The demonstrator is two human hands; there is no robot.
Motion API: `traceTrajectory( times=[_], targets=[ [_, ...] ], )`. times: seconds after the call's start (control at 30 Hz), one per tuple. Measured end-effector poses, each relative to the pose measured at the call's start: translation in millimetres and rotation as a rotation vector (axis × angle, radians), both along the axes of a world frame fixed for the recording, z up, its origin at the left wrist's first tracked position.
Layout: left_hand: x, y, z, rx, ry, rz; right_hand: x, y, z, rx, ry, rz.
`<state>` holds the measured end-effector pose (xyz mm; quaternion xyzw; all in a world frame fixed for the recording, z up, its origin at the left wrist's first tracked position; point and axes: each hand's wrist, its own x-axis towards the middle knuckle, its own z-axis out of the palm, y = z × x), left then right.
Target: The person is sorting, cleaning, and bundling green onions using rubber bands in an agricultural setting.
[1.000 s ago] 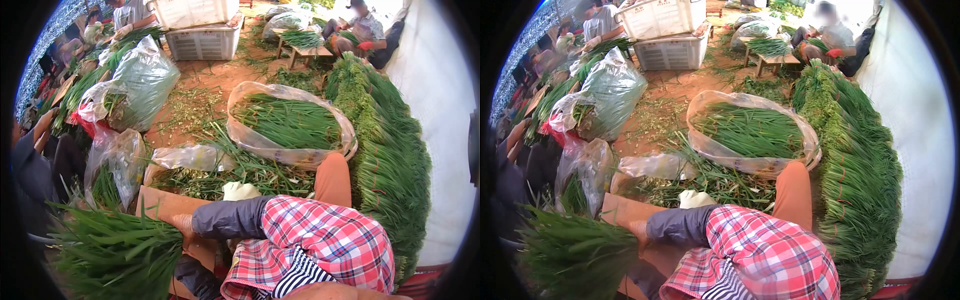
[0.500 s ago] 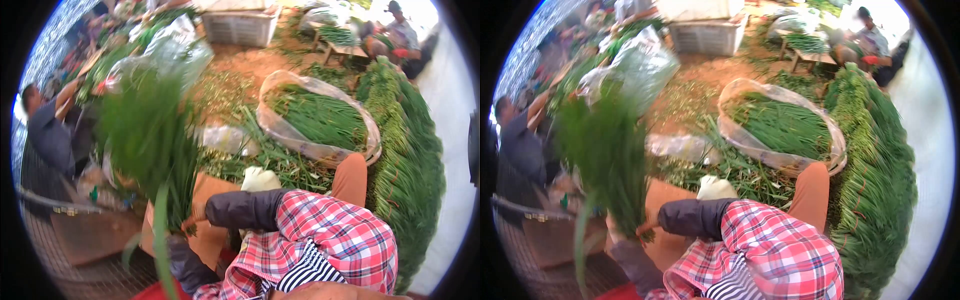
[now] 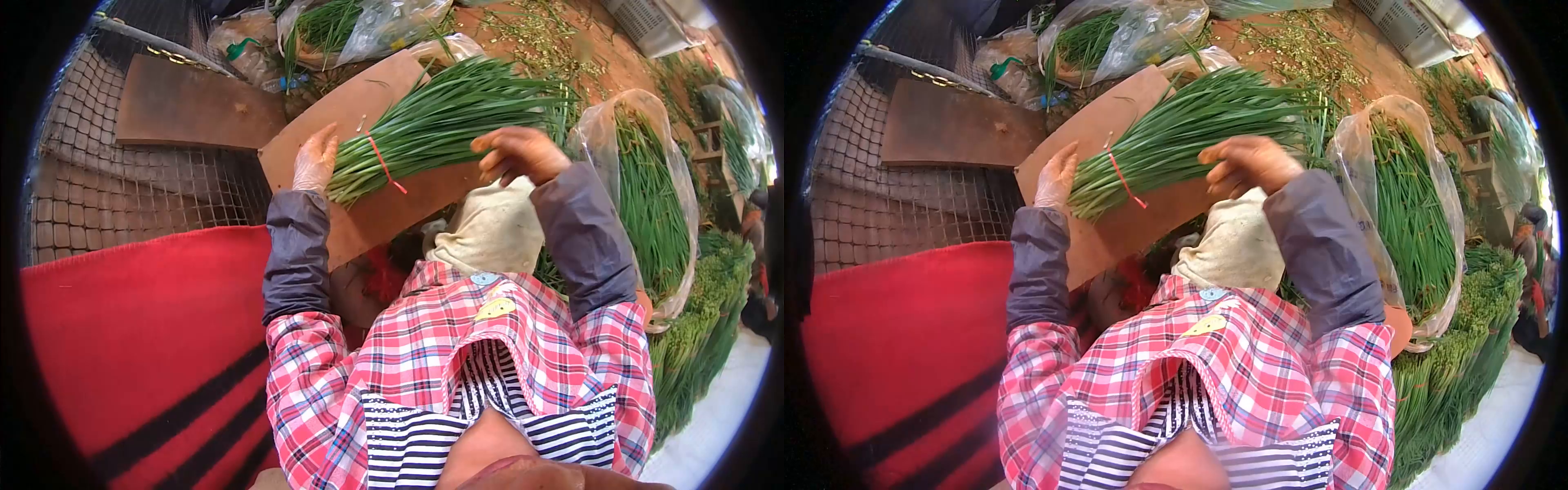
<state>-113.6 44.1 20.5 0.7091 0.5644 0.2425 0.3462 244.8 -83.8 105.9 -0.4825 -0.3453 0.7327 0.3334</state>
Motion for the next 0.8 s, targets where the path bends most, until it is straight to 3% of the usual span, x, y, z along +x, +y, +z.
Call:
traceTrajectory(
  times=[0.1, 0.13, 0.2, 0.33, 0.43, 0.57, 0.73, 0.8],
  targets=[
    [6, -10, 4, 0.252, 0.19, -0.207, -60, -2, -25, -0.215, -0.09, 0.152],
    [10, -18, 7, 0.14, 0.298, -0.236, -77, 0, -57, -0.309, -0.024, 0.108],
    [22, -45, 11, 0.24, 0.5, -0.274, -108, 7, -91, -0.481, 0.016, 0.022],
    [36, -61, 35, 0.204, 0.795, -0.352, -131, 16, -108, -0.609, 0.161, 0.107],
    [55, -54, 49, 0.258, 0.932, -0.4, -141, 19, -107, -0.464, 0.174, 0.048],
    [73, -40, 16, 0.413, 1.061, -0.44, -140, 29, -115, -0.518, 0.283, 0.083],
    [80, -44, 29, 0.171, 0.998, -0.322, -148, 30, -109, -0.392, -0.026, 0.023],
    [83, -48, 24, 0.155, 1.031, -0.293, -149, 29, -112, -0.294, -0.164, 0.147]
  ],
)
